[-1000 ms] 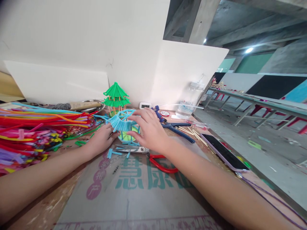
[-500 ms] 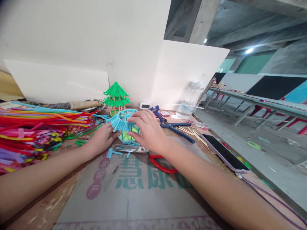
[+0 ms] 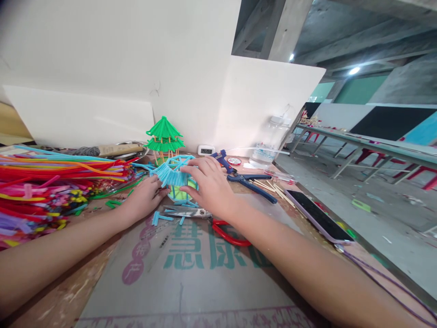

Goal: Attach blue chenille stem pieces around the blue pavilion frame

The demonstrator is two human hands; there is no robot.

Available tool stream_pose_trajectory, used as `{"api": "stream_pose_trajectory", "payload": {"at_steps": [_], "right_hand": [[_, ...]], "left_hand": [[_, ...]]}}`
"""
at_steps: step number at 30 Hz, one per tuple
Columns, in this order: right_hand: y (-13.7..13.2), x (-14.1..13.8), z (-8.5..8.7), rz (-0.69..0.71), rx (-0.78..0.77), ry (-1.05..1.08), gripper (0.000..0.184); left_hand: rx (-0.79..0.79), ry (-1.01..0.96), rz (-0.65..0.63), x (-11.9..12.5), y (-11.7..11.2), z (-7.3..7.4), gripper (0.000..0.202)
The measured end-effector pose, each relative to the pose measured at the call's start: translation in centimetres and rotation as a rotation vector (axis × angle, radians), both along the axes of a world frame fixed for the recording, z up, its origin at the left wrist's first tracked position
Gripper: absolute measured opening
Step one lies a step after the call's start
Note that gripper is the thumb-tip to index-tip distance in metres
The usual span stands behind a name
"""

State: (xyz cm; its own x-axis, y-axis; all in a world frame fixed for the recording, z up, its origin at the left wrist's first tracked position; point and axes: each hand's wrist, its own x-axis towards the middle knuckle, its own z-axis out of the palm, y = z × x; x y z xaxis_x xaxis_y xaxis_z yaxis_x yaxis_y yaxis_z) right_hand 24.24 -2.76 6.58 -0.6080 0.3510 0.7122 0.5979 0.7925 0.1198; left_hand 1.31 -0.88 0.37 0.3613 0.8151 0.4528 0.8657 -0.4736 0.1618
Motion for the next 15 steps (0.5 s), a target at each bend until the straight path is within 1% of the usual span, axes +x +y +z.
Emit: {"api": "stream_pose_trajectory", "payload": {"at_steps": [4, 10, 15], "right_hand": [[0.2, 0.27, 0.04, 0.04, -0.004, 0.031, 0.048], [0.57, 0.74, 0.02, 0.075, -0.001, 0.053, 0.037], [0.5, 0.89, 0.19, 0.09, -0.017, 0.032, 0.038]], "left_hand": [[0.003, 0.006, 0.002, 0.0, 0.0, 0.05, 0.029], [-0.003, 0.039, 0.015, 0.02, -0.07, 0.18, 0.028], [-0.006, 0.017, 0.02, 0.12, -0.21, 0.25, 0.029]]}}
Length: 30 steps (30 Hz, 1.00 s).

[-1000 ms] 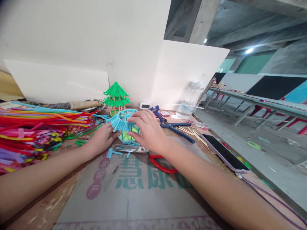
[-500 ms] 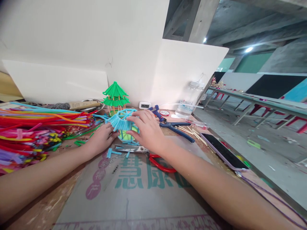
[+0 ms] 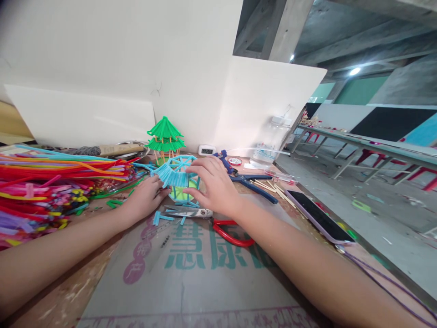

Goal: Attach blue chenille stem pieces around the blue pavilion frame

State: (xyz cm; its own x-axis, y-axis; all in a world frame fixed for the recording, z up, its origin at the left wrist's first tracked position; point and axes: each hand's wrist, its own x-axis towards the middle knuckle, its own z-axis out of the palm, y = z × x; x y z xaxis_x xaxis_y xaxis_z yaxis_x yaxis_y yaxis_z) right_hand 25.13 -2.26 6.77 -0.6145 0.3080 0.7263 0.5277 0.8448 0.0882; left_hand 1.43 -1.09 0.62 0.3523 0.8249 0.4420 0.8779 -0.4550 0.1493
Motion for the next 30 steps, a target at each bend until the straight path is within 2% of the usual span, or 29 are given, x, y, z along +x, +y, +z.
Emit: {"api": "stream_pose_trajectory", "payload": {"at_steps": [7, 21, 27, 30], "right_hand": [[0.0, -0.04, 0.14, -0.015, -0.003, -0.011, 0.032], [-0.09, -0.39, 0.03, -0.039, -0.024, -0.035, 0.032], [-0.09, -0.18, 0.29, -0.022, 0.0, 0.032, 0.049], [-0.12, -0.05, 0.41, 0.013, 0.043, -0.005, 0.043]], "left_hand": [[-0.01, -0.014, -0.012, -0.04, 0.05, -0.05, 0.028], [0.008, -0.03, -0.027, -0.14, 0.16, -0.32, 0.027], [0.002, 0.003, -0.012, -0.1, 0.14, -0.16, 0.027], [0.002, 0.004, -0.012, -0.08, 0.06, -0.07, 0.027]]}}
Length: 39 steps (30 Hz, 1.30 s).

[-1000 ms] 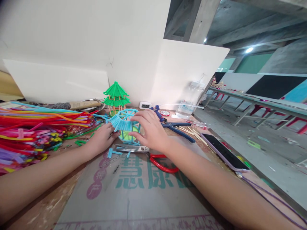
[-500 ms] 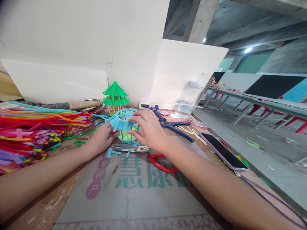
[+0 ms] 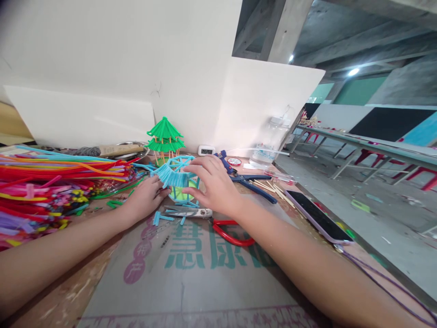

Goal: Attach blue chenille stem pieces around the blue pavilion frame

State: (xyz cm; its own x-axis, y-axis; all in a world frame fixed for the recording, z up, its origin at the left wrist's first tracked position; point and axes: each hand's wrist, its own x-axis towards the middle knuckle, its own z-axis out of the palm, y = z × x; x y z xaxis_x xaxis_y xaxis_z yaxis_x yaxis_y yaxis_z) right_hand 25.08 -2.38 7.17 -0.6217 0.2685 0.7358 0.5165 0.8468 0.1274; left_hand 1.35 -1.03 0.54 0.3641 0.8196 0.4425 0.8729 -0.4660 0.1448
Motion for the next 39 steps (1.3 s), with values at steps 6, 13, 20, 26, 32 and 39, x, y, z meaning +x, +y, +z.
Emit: {"api": "stream_pose_trajectory", "payload": {"at_steps": [6, 13, 20, 26, 32, 39], "right_hand": [[0.1, 0.0, -0.2, -0.022, 0.057, -0.045, 0.026], [0.1, 0.1, -0.4, -0.065, 0.103, -0.093, 0.025], [0.2, 0.2, -0.6, -0.018, 0.096, -0.022, 0.032], [0.1, 0.1, -1.1, -0.016, 0.099, -0.054, 0.04], [0.1, -0.1, -1.1, -0.053, 0.062, -0.036, 0.028], [-0.1, -0.2, -0.8, -0.019, 0.046, -0.04, 0.024]], "left_hand": [[-0.01, 0.003, 0.012, 0.1, -0.1, 0.1, 0.027], [-0.022, -0.022, 0.001, 0.1, -0.1, 0.2, 0.026], [-0.008, -0.021, -0.015, 0.0, -0.1, 0.1, 0.028], [-0.015, -0.011, -0.005, 0.0, 0.0, 0.1, 0.027], [-0.019, 0.002, 0.003, 0.1, 0.0, 0.2, 0.025], [-0.013, 0.003, -0.001, 0.1, -0.1, 0.2, 0.027]]}}
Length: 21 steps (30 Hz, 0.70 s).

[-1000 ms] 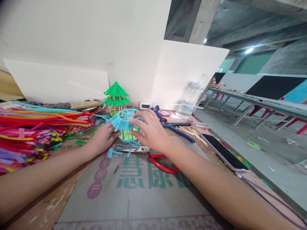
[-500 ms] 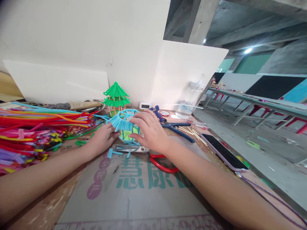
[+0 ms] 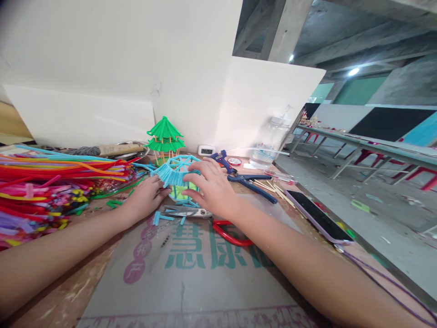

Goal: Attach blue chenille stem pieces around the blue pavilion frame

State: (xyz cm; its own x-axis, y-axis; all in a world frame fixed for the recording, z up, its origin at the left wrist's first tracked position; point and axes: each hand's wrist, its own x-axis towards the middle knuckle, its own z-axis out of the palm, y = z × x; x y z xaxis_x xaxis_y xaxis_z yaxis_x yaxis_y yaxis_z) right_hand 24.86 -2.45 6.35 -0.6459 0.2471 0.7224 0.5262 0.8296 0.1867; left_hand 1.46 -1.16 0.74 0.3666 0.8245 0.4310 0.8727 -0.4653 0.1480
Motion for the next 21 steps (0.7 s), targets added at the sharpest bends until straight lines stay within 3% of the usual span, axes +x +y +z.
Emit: {"api": "stream_pose_trajectory", "payload": {"at_steps": [7, 21], "right_hand": [[0.51, 0.57, 0.0, -0.001, -0.085, 0.03, 0.045], [0.56, 0.19, -0.17, -0.017, -0.104, 0.057, 0.034]], "left_hand": [[0.012, -0.006, -0.003, -0.07, -0.02, -0.11, 0.027], [0.006, 0.003, -0.001, -0.1, 0.19, -0.21, 0.027]]}}
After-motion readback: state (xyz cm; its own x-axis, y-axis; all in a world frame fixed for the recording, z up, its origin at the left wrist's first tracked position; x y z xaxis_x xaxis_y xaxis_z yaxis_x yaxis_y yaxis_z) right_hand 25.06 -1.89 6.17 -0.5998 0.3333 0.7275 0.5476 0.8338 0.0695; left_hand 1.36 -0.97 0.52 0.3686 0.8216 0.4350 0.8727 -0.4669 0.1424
